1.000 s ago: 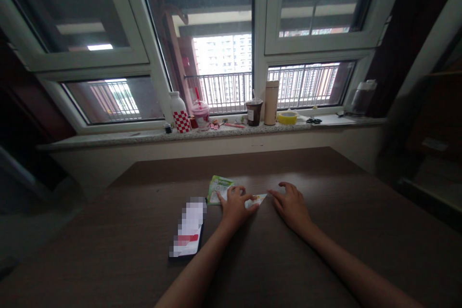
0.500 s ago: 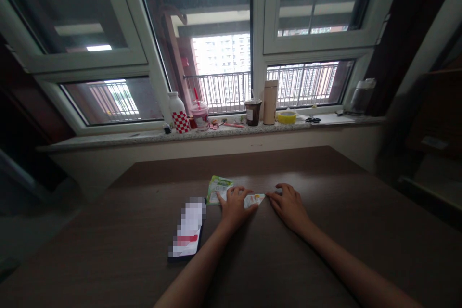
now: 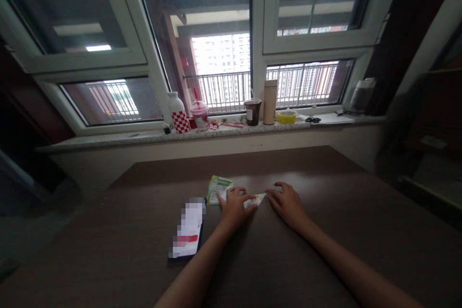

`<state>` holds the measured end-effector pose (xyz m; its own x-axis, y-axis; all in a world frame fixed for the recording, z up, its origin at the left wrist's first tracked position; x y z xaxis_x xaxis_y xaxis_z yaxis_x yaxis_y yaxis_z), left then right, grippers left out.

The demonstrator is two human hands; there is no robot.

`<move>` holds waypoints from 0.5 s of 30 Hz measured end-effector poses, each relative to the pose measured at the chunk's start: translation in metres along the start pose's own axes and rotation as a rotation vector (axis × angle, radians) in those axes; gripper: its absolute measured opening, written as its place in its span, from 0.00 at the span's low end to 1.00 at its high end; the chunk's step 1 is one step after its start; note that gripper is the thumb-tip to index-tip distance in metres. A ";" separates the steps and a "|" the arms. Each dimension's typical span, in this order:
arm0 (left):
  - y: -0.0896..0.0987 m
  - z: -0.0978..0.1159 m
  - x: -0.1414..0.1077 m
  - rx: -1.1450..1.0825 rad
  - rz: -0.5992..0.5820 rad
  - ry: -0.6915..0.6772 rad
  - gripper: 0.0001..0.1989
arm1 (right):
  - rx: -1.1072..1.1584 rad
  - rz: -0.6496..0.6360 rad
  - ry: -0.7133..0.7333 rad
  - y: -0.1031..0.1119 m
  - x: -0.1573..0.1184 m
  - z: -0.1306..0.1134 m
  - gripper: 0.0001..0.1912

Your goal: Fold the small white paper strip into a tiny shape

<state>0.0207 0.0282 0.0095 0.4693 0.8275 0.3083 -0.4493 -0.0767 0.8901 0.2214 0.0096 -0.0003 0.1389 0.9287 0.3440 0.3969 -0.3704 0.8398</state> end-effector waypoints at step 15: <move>0.002 -0.001 0.002 0.059 -0.038 0.006 0.11 | -0.039 -0.008 -0.057 -0.009 0.015 -0.011 0.09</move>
<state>0.0195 0.0302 0.0118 0.4803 0.8338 0.2723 -0.3856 -0.0781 0.9194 0.2098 0.0261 0.0023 0.1876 0.9309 0.3133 0.3629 -0.3621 0.8586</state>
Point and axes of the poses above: each hand's wrist, its own x-axis towards the middle knuckle, its own y-axis out of the back of the hand, z = x × y, the point moved 2 cm from there along x, towards the middle knuckle, and after that the axes turned 13 degrees about -y, right-handed, at the moved point
